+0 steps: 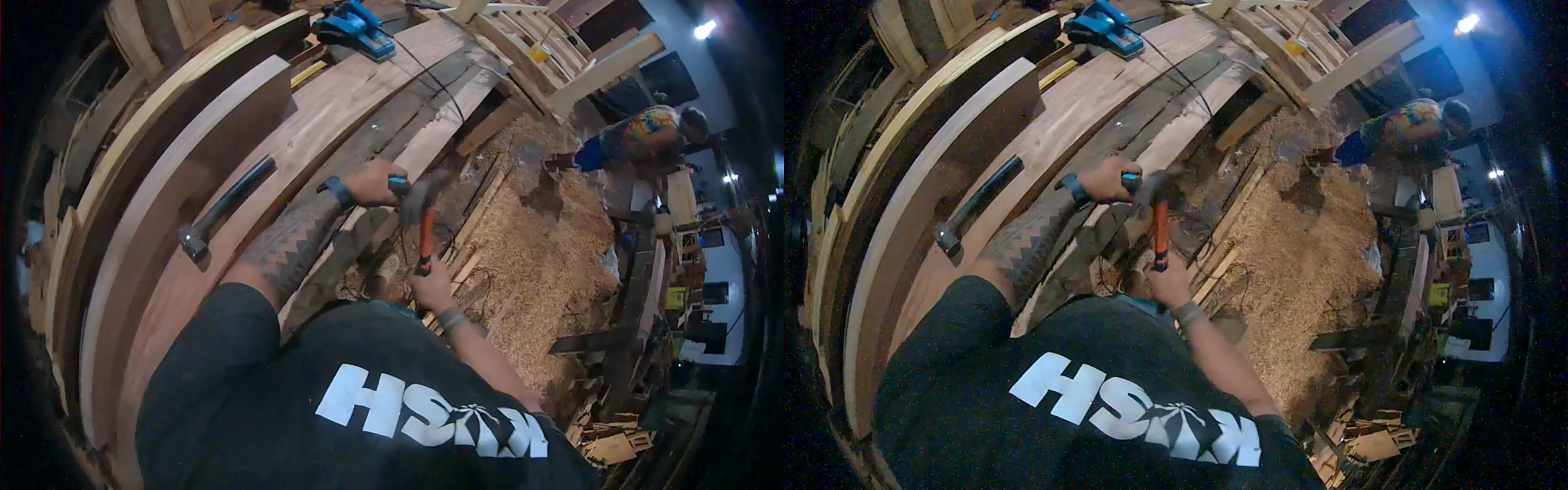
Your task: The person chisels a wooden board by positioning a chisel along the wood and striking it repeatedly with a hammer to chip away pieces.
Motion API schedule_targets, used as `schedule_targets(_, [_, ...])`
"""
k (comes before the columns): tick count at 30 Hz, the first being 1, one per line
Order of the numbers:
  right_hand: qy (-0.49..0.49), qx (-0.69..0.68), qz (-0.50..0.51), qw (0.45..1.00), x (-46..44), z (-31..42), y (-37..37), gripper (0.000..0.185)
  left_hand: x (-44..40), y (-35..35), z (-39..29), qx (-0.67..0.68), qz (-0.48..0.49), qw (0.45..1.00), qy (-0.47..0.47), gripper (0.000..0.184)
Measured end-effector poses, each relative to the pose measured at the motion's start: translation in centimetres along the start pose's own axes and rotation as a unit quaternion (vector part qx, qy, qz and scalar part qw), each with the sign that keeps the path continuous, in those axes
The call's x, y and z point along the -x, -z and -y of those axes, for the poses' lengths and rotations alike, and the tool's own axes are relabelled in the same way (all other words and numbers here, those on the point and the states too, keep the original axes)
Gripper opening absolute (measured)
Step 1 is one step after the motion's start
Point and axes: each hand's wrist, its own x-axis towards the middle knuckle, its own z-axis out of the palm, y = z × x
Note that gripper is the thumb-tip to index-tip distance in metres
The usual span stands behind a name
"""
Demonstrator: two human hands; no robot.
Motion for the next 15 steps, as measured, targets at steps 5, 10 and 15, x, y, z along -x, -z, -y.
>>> schedule_targets(5, [-0.119, -0.065, 0.028, 0.990, 2.8, -0.4, 5.2, 0.031, -0.2, -0.4, 0.9, -0.031, 0.000, 0.999, 0.011, 0.028])
schedule_targets(10, [0.072, -0.211, -0.179, 0.958, 5.2, 3.2, 10.8, 0.021, 0.5, -0.8, 0.5, -0.031, -0.027, 0.999, -0.024, 0.029])
schedule_targets(15, [0.234, 0.135, -0.171, 0.948, 1.3, -0.3, 6.5, 0.010, -0.1, -1.0, 1.4, -0.020, -0.032, 0.998, -0.042, 0.028])
